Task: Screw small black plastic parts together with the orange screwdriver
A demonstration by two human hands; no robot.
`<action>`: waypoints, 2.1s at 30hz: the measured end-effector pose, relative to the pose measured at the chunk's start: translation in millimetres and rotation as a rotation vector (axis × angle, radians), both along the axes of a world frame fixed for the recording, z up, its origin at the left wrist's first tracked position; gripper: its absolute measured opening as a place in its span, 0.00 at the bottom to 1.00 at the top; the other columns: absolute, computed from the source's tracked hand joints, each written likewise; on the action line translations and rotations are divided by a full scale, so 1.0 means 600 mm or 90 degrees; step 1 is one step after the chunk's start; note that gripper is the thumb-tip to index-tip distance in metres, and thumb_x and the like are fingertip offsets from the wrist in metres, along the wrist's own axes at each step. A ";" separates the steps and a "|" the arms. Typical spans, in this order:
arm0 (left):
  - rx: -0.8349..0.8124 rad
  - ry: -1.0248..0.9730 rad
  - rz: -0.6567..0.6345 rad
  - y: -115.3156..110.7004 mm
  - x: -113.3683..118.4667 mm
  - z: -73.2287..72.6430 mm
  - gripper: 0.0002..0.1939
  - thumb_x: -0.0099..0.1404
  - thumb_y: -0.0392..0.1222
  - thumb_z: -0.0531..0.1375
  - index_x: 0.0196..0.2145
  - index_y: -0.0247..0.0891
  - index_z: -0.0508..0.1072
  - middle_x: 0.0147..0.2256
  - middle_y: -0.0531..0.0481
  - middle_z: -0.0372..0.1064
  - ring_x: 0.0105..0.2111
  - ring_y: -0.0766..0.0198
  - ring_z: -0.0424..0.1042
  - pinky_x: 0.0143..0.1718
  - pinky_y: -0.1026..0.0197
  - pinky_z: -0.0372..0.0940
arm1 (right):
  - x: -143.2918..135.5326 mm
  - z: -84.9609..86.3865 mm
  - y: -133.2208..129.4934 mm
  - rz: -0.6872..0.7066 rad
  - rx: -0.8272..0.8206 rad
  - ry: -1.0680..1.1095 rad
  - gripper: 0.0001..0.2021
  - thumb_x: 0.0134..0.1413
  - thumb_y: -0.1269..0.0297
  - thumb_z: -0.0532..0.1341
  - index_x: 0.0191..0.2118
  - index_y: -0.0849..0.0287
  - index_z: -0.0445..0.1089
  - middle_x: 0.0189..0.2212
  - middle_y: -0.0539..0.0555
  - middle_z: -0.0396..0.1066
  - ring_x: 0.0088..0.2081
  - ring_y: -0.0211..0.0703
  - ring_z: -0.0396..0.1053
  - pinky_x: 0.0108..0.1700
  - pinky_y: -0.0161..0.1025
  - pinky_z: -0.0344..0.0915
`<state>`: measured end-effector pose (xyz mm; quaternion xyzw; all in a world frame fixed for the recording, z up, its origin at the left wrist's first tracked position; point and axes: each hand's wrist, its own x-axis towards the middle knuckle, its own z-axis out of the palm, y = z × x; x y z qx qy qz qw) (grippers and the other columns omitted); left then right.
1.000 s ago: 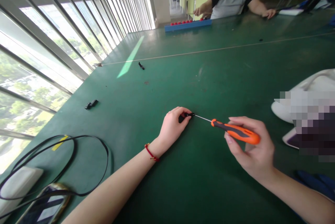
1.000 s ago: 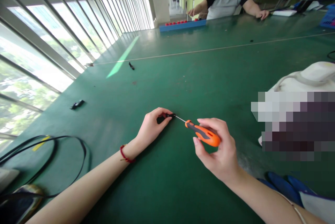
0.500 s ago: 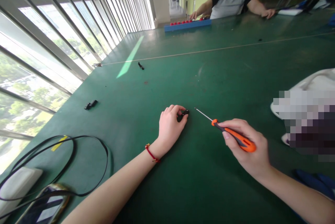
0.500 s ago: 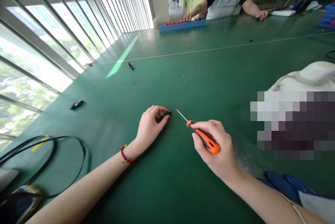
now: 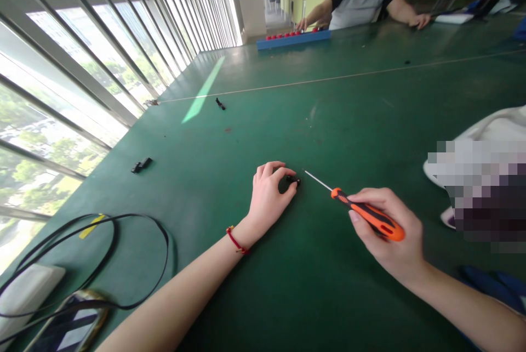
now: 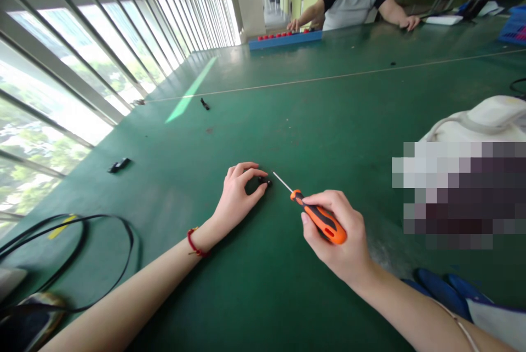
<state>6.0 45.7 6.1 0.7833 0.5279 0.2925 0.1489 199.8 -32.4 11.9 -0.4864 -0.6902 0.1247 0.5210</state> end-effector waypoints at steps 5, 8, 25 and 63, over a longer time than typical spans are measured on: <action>-0.006 -0.008 -0.014 -0.001 -0.001 0.002 0.04 0.61 0.38 0.58 0.36 0.40 0.72 0.39 0.51 0.70 0.42 0.59 0.66 0.47 0.53 0.58 | 0.001 0.004 0.000 -0.013 0.000 -0.021 0.06 0.50 0.72 0.60 0.35 0.56 0.66 0.29 0.50 0.68 0.28 0.36 0.68 0.28 0.32 0.66; -0.014 -0.018 -0.017 -0.003 -0.001 0.003 0.05 0.61 0.36 0.58 0.35 0.40 0.72 0.37 0.51 0.71 0.39 0.60 0.68 0.43 0.55 0.60 | 0.002 0.006 0.000 -0.005 0.007 -0.027 0.06 0.50 0.72 0.60 0.35 0.56 0.66 0.29 0.50 0.68 0.28 0.36 0.68 0.29 0.32 0.66; -0.013 -0.072 -0.039 -0.001 -0.002 0.001 0.06 0.61 0.34 0.57 0.35 0.38 0.72 0.37 0.49 0.70 0.38 0.62 0.69 0.40 0.59 0.66 | 0.004 0.005 -0.002 0.008 -0.019 -0.034 0.05 0.51 0.71 0.60 0.35 0.55 0.66 0.30 0.51 0.69 0.28 0.38 0.69 0.28 0.35 0.67; -0.001 -0.025 -0.085 -0.006 0.002 0.001 0.08 0.62 0.36 0.56 0.38 0.39 0.74 0.38 0.51 0.74 0.38 0.63 0.72 0.41 0.61 0.67 | 0.002 -0.001 -0.002 0.020 -0.013 0.061 0.16 0.50 0.71 0.61 0.47 0.54 0.64 0.29 0.50 0.64 0.29 0.39 0.68 0.31 0.36 0.70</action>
